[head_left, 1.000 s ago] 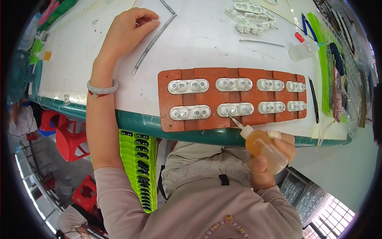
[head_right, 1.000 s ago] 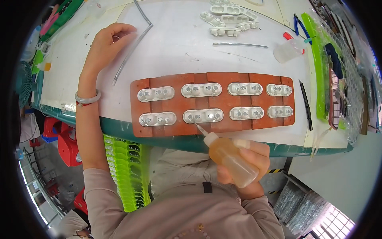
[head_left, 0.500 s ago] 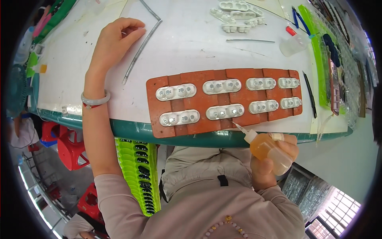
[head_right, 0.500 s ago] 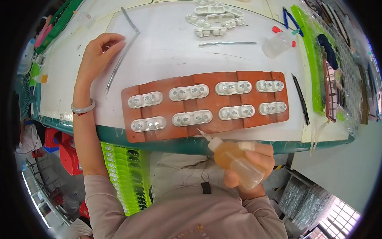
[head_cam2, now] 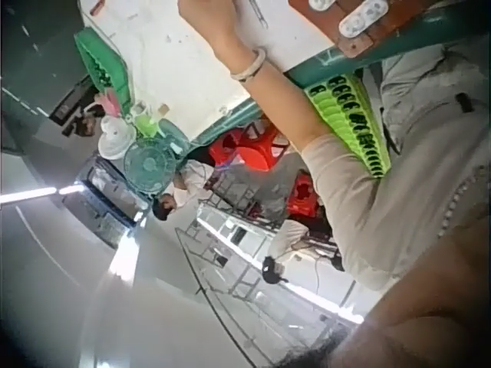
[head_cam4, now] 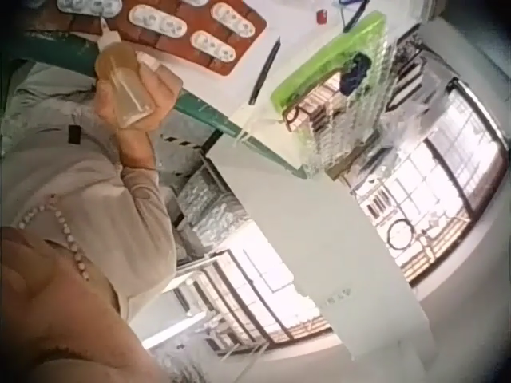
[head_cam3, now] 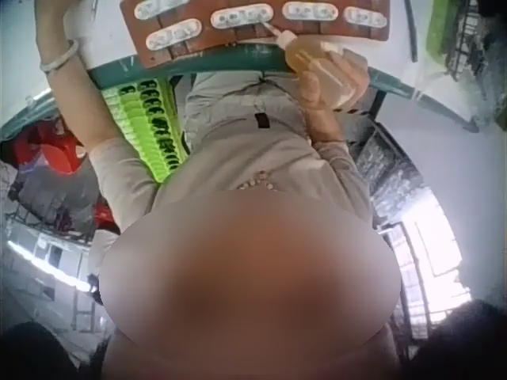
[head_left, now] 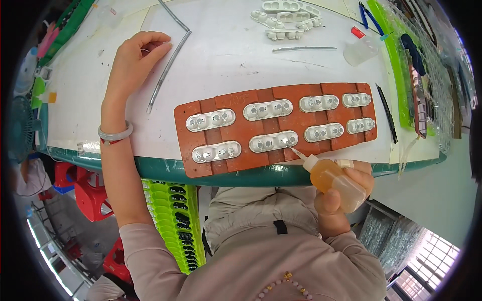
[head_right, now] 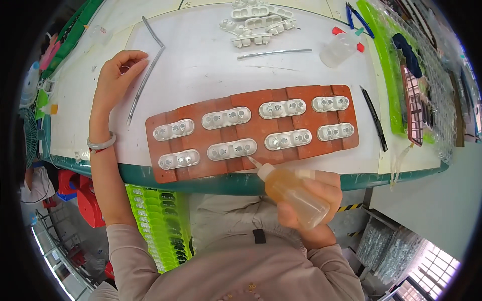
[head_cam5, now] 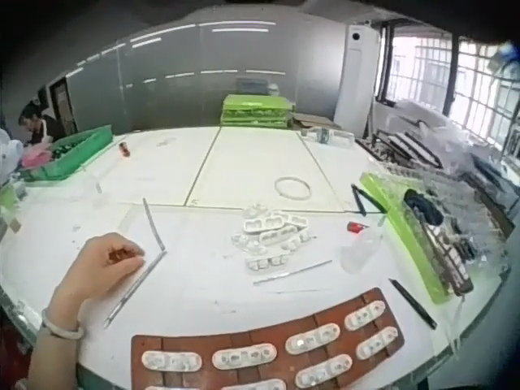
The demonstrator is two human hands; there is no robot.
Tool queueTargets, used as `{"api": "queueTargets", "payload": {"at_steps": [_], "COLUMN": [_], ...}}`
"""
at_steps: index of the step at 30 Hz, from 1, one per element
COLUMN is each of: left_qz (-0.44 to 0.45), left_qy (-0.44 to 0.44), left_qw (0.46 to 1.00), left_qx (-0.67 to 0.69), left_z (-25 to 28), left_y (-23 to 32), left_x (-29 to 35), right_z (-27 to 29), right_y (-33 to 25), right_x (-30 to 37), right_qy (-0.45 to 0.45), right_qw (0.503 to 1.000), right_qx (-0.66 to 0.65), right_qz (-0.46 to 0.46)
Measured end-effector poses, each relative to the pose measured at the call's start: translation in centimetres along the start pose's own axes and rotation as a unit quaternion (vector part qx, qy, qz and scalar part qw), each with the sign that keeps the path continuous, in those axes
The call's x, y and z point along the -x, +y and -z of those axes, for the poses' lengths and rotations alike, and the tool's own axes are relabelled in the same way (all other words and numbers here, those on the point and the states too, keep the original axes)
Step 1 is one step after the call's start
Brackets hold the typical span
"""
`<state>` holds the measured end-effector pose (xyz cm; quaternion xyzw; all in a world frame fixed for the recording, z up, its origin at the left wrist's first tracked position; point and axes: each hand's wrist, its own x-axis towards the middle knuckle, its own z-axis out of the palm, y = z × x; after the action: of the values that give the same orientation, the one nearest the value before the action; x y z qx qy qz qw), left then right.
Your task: Assembling small plastic housing components into a wooden fixture and applying adhesive from a bottle.
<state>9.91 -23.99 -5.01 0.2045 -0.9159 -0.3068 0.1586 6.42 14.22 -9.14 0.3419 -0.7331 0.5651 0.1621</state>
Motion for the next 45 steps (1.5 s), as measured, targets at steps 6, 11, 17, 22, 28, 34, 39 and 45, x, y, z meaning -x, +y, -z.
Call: {"api": "queueTargets", "payload": {"at_steps": [6, 11, 17, 22, 28, 34, 39, 45], "left_qz": [-0.003, -0.006, 0.010, 0.005, 0.038, 0.038, 0.038, 0.018], "left_qy": [0.000, 0.009, -0.004, 0.006, -0.011, -0.012, -0.019, -0.005], "left_qw": [1.000, 1.000, 1.000, 1.000, 0.999, 0.999, 0.999, 0.999], "left_qx": [0.004, 0.010, 0.010, 0.010, 0.012, 0.010, 0.012, 0.029], "left_z": [0.1, 0.0, 0.1, 0.1, 0.2, 0.2, 0.3, 0.1], "left_y": [-0.1, 0.0, 0.3, -0.1, 0.2, 0.0, 0.2, -0.4], "left_x": [0.0, 0.1, 0.0, -0.1, -0.1, -0.1, -0.4, -0.3], "right_z": [0.1, 0.8, 2.2, 2.6, 1.8, 2.1, 2.2, 2.6], "right_y": [-0.1, 0.3, 0.6, 0.8, 1.0, 1.3, 1.4, 1.4], "right_x": [0.0, 0.2, 0.3, -0.3, -1.4, -1.0, -0.9, -1.0], "right_qy": [-0.007, 0.012, 0.089, 0.064, 0.078, 0.068, 0.074, 0.105], "right_qw": [1.000, 1.000, 0.994, 0.997, 0.997, 0.998, 0.997, 0.994], "right_qx": [0.002, 0.021, -0.035, -0.031, 0.029, -0.013, -0.010, 0.026], "right_qz": [-0.014, 0.000, -0.057, -0.023, 0.006, 0.005, 0.000, 0.002]}}
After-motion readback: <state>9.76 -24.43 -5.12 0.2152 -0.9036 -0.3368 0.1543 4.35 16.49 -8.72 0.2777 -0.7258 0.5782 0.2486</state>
